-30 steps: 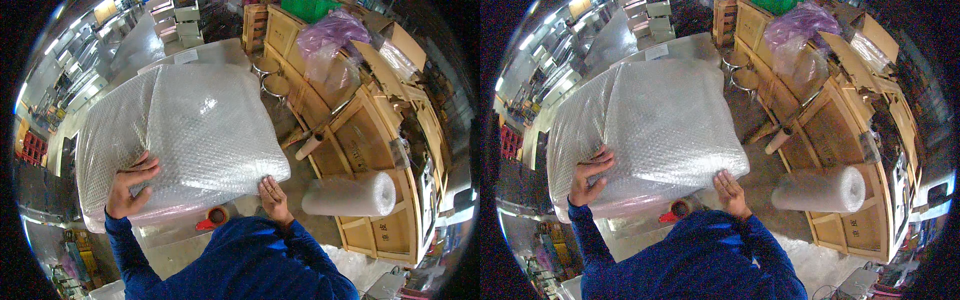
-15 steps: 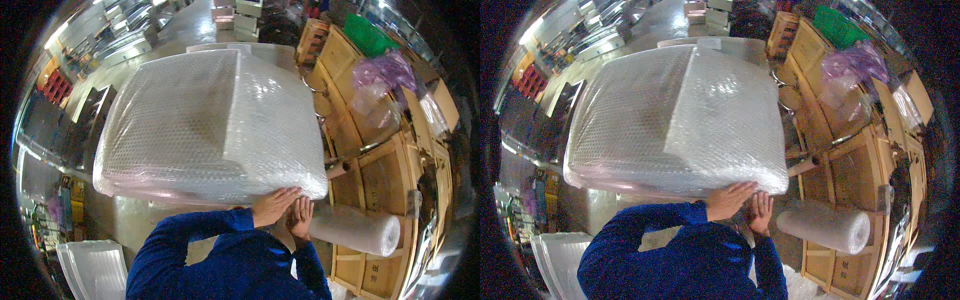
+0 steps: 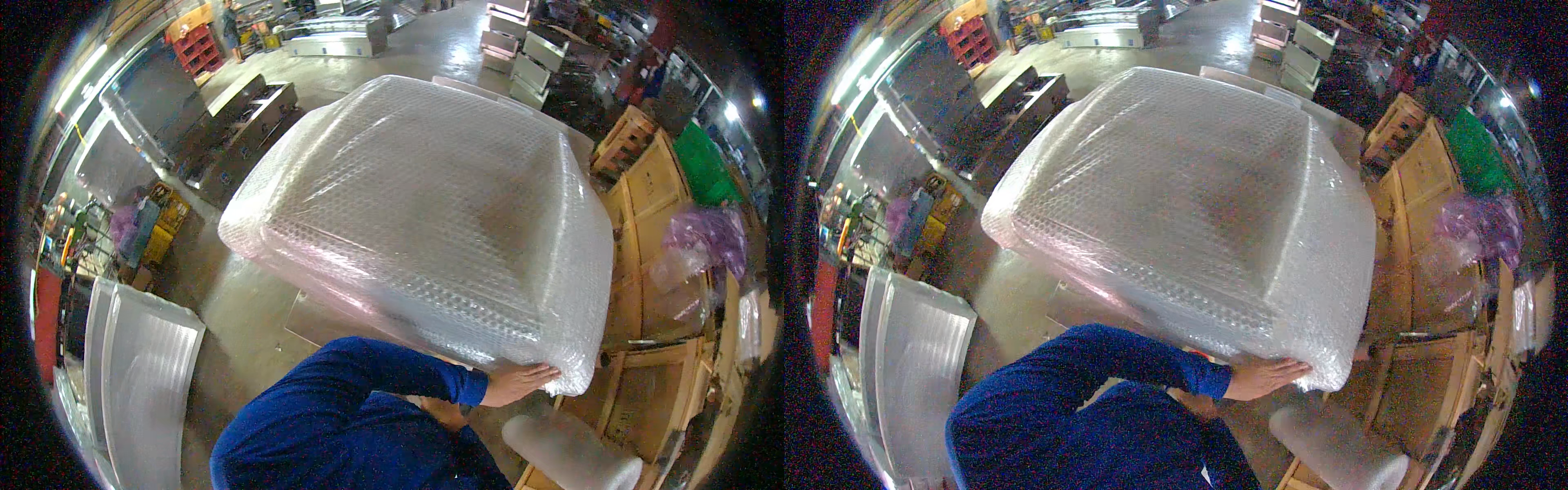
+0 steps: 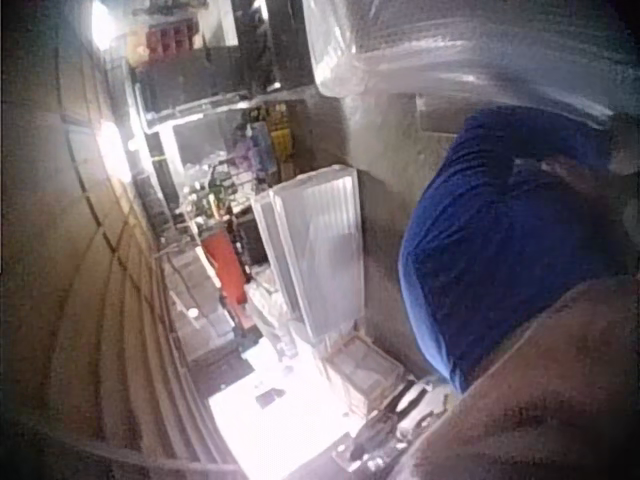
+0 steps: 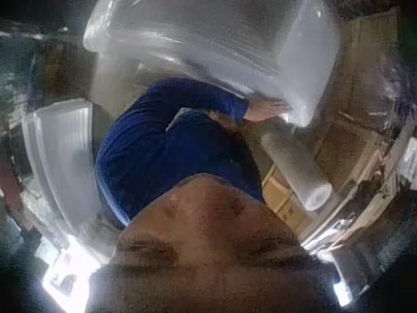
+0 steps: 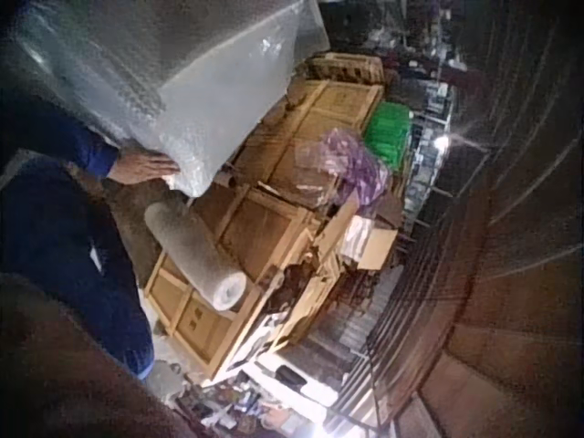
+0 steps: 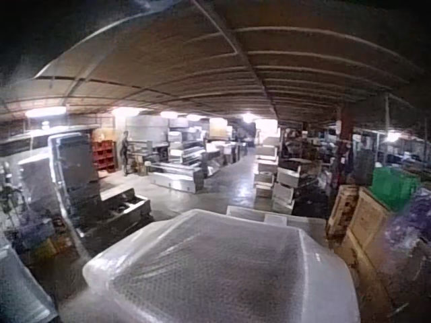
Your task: The person wraps a large upholstered chair in bubble wrap and secures it with packing tape. They repeatedly fold the bubble wrap over the chair and apply tape to hold the layers in place.
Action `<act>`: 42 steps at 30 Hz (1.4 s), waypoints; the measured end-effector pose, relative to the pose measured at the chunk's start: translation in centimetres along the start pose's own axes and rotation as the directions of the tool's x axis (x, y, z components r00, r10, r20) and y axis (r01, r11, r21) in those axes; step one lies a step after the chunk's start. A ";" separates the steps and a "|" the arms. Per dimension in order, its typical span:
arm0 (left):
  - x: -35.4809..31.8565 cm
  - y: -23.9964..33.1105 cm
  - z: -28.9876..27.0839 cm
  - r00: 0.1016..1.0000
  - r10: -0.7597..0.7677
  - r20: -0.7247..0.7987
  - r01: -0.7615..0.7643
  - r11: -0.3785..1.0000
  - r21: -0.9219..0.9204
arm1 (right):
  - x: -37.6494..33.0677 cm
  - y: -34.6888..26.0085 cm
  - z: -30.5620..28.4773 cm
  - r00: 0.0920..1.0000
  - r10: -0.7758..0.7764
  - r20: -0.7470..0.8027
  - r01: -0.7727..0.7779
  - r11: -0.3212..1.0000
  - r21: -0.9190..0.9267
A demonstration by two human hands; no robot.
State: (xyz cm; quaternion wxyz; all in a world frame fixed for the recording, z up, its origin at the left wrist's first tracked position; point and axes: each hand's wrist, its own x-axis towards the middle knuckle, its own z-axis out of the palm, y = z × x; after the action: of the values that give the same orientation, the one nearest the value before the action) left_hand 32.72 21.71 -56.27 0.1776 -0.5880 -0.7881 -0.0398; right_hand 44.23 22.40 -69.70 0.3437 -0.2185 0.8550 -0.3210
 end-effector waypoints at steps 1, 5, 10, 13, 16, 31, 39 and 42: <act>0.1 0.1 0.0 0.999 -0.036 0.002 0.036 0.995 0.096 | 0.2 0.4 0.1 0.995 0.002 0.097 -0.003 1.000 0.013; 0.3 0.6 -0.3 0.975 -0.210 0.076 0.220 0.838 -0.499 | 0.4 0.1 1.9 0.976 -0.119 -0.182 0.100 0.989 -0.113; -0.9 -1.0 -1.5 0.997 -0.018 0.068 0.033 0.972 -0.234 | -5.0 -2.0 1.5 0.787 0.137 -0.602 -0.225 0.971 -0.074; -1.3 -1.6 -2.9 0.999 -0.004 0.033 0.011 0.975 -0.221 | -13.1 -4.2 -0.8 0.413 0.419 -0.809 -0.084 0.902 0.424; -1.2 -1.6 -3.7 0.990 0.017 0.141 -0.006 0.997 -0.078 | -19.1 -5.2 -4.8 0.167 0.598 -0.784 0.454 0.659 0.600; 2.0 -1.3 -14.3 0.944 -0.287 0.164 0.320 0.663 -0.677 | -18.2 -1.5 -17.5 -0.120 -0.239 -0.964 -0.008 0.971 -0.240; 12.4 -7.0 -17.8 0.902 -0.309 0.301 0.424 0.504 -0.753 | -17.9 -1.3 -17.2 -0.106 -0.210 -0.972 -0.026 0.978 -0.208; 13.1 -7.7 -16.0 0.813 -0.180 0.554 0.581 0.316 -0.750 | -17.9 -1.4 -16.7 -0.091 -0.149 -0.985 -0.020 0.989 -0.148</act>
State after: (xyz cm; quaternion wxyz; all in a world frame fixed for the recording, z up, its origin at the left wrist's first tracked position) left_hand 25.96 26.98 -35.94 -0.3313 -0.3759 -0.7759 -0.3833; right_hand 44.29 38.77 -51.43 -0.4273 0.0289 0.8356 -0.3440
